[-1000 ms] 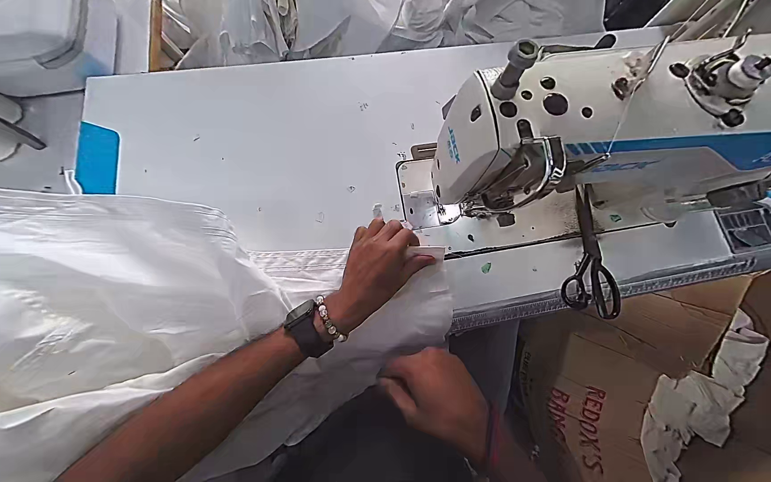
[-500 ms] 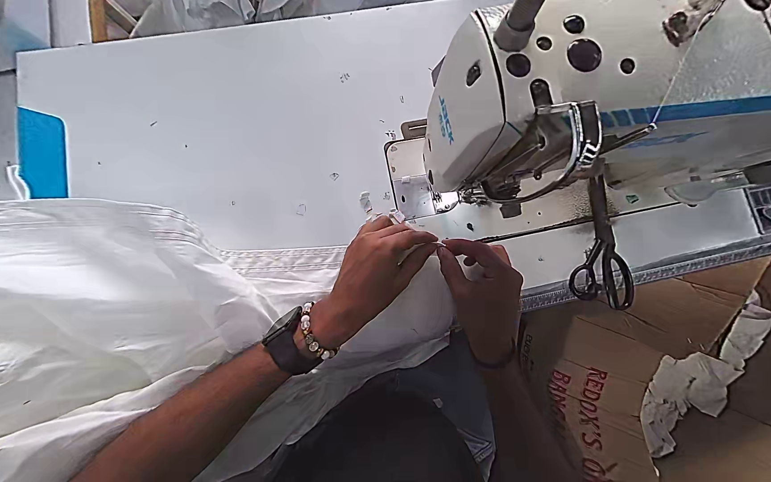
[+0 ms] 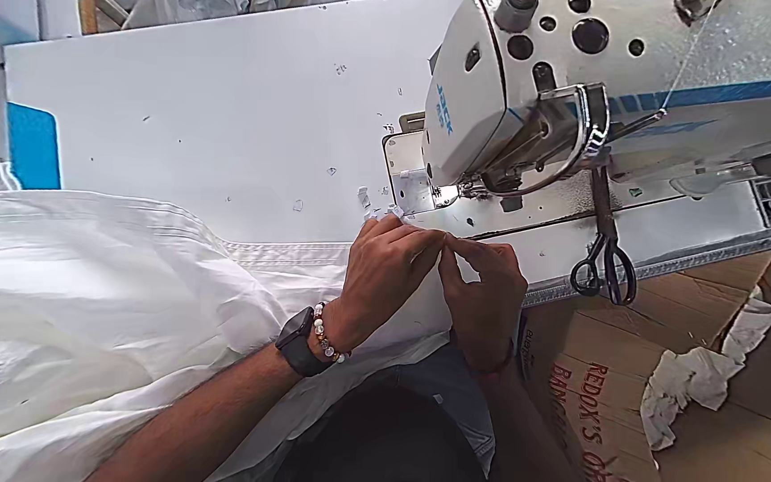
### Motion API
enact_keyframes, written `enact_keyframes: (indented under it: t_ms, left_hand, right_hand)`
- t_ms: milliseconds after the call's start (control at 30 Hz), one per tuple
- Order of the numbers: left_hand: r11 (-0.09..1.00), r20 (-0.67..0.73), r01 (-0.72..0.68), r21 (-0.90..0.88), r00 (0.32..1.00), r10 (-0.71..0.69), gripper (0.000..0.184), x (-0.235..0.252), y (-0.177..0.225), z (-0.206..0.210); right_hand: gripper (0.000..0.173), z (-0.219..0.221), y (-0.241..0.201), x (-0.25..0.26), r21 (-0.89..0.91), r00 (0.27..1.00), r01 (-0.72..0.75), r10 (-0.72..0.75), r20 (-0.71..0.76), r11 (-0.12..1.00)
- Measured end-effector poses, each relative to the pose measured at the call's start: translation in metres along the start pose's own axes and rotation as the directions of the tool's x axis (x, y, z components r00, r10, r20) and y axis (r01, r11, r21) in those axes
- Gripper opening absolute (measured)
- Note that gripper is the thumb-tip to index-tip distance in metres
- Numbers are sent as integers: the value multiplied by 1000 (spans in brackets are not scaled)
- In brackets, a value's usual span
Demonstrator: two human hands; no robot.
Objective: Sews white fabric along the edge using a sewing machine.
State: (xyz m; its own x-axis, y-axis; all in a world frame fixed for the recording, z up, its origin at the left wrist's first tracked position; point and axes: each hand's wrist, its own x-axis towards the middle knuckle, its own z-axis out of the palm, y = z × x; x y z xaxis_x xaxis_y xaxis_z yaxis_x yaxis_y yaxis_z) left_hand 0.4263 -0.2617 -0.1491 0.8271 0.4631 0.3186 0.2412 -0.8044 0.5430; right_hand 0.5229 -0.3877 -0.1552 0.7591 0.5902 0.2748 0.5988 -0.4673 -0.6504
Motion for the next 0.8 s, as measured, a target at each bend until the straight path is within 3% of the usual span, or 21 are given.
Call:
enact_keyframes:
  t_ms: [133,300,600,700,800]
  left_hand:
    - [1000,-4,25,-11,1000,-25,18,1,-4,2]
    - [942,104,215,-258,975,-195,17,8,-11,-6]
    - [966,139,111,-232,987,-80,20,12,-7,-15]
    - [963,188,160,-219,975,-119,21,13,-4,-21]
    - [945,270,283,-164,934,-233,18,15,1,-30]
  right_hand:
    - [21,-4,-2,1,89,995,-56,48,90,994]
    - [21,-11,6,15,276,957,-231,167,236,933]
    - [8,-26,7,34,465,880,-389,173,442,795]
    - [6,-22,4,32,441,915,-331,171,365,834]
    - [7,-9,2,23,290,956,-259,203,210,921]
